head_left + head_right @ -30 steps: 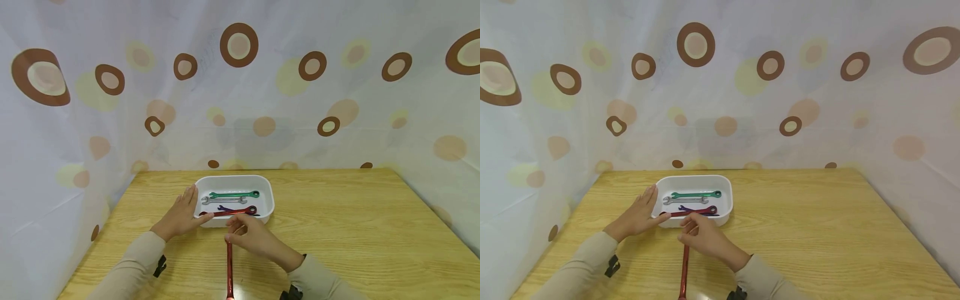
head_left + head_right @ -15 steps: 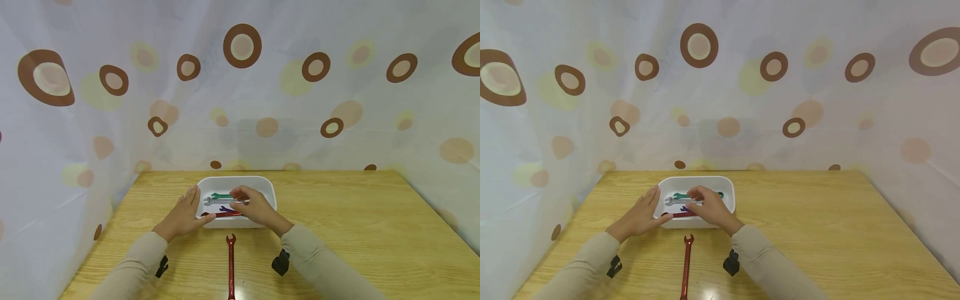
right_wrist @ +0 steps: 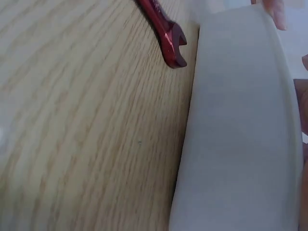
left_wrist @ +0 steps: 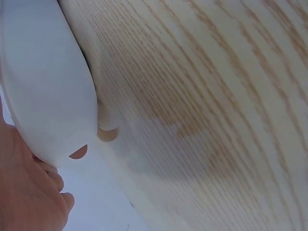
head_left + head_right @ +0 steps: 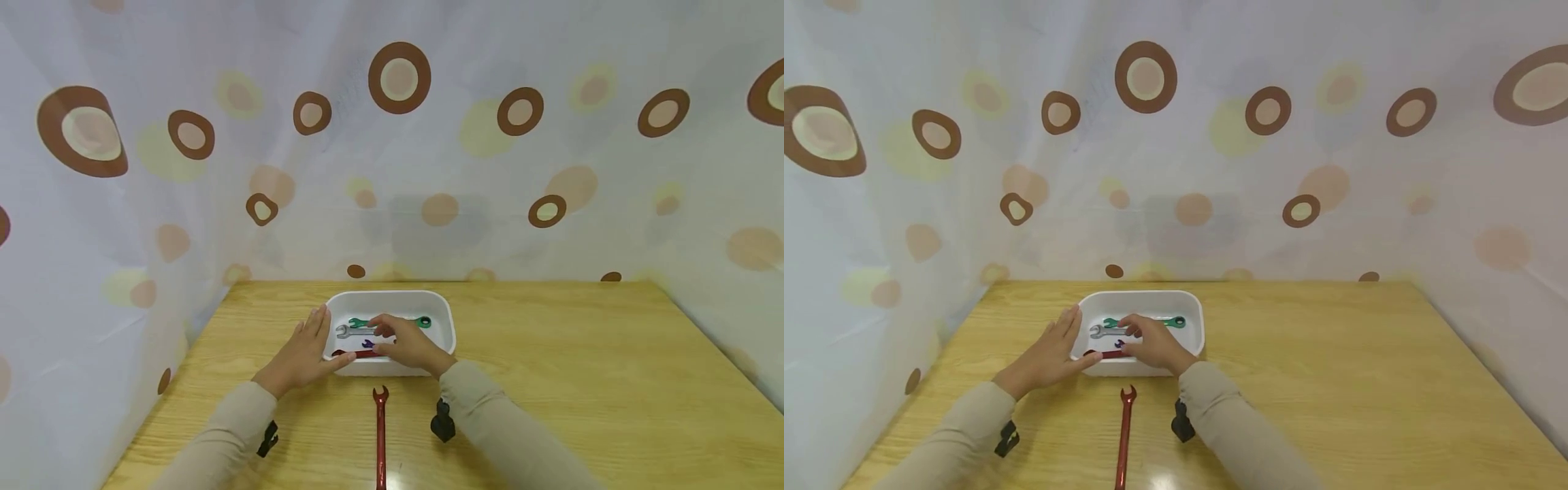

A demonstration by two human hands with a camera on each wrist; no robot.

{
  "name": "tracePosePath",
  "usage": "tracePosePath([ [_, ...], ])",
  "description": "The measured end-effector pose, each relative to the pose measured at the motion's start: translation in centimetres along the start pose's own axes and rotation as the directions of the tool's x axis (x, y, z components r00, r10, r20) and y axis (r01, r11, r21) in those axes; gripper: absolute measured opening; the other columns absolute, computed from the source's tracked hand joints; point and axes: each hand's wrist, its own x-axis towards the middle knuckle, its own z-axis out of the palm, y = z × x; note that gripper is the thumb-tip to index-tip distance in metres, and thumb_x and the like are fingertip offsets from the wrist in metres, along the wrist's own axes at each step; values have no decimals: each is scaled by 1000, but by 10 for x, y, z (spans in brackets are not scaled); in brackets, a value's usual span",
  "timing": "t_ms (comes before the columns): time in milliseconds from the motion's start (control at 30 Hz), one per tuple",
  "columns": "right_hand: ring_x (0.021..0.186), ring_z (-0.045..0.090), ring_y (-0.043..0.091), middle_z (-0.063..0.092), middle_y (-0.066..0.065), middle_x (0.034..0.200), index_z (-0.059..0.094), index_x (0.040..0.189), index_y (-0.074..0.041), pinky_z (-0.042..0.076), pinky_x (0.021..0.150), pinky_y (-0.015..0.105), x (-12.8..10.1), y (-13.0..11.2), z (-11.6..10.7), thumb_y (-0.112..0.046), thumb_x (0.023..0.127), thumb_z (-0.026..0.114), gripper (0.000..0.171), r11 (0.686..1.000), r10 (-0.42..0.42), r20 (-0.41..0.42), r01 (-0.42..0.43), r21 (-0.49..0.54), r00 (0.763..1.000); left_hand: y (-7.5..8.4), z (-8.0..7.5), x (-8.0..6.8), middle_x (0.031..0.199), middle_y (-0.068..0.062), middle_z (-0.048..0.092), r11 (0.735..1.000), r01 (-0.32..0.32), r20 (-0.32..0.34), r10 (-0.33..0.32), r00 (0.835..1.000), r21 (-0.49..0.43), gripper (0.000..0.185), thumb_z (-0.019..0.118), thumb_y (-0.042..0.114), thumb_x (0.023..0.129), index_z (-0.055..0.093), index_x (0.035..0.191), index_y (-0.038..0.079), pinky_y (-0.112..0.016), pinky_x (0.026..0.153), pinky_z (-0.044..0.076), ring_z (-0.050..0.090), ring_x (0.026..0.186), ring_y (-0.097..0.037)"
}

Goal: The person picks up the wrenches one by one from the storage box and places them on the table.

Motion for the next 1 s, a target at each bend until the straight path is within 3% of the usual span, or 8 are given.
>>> tracePosePath([
  [133, 105, 62, 26, 66, 12, 112, 62, 120, -6, 50, 91, 42, 2, 5, 3, -12, 90, 67, 31, 999, 10, 55, -7, -48, 998, 4, 3, 0, 159, -19, 4, 1000, -1, 8, 1, 1000, 8, 103, 45, 69, 88, 10, 151, -5, -53, 116, 10, 5, 147, -35],
  [400, 89, 63, 20, 68, 9, 97, 66, 112, -3, 52, 76, 34, 11, 4, 9, -8, 87, 69, 26, 997, 48, 75, -44, -62, 996, 0, 4, -2, 159, -20, 4, 1000, -5, -1, 5, 1000, 15, 102, 45, 68, 89, 10, 151, -6, -54, 116, 11, 5, 146, -36],
  [733, 93, 62, 17, 68, 6, 99, 68, 112, -4, 52, 82, 32, 25, 4, 14, -6, 89, 67, 23, 997, 59, 182, -48, -66, 982, -3, 1, -4, 159, -21, 4, 1000, -12, -7, 12, 1000, 12, 101, 46, 66, 90, 10, 150, -7, -56, 115, 11, 5, 146, -37],
  [1000, 88, 62, 19, 68, 8, 92, 69, 109, -2, 52, 81, 32, 28, 10, 12, 1, 85, 70, 24, 994, -2, 169, 19, -103, 986, -1, 1, 0, 159, -20, 3, 1000, -17, -10, 18, 1000, 9, 102, 45, 68, 89, 9, 150, -6, -54, 116, 10, 5, 146, -36],
])
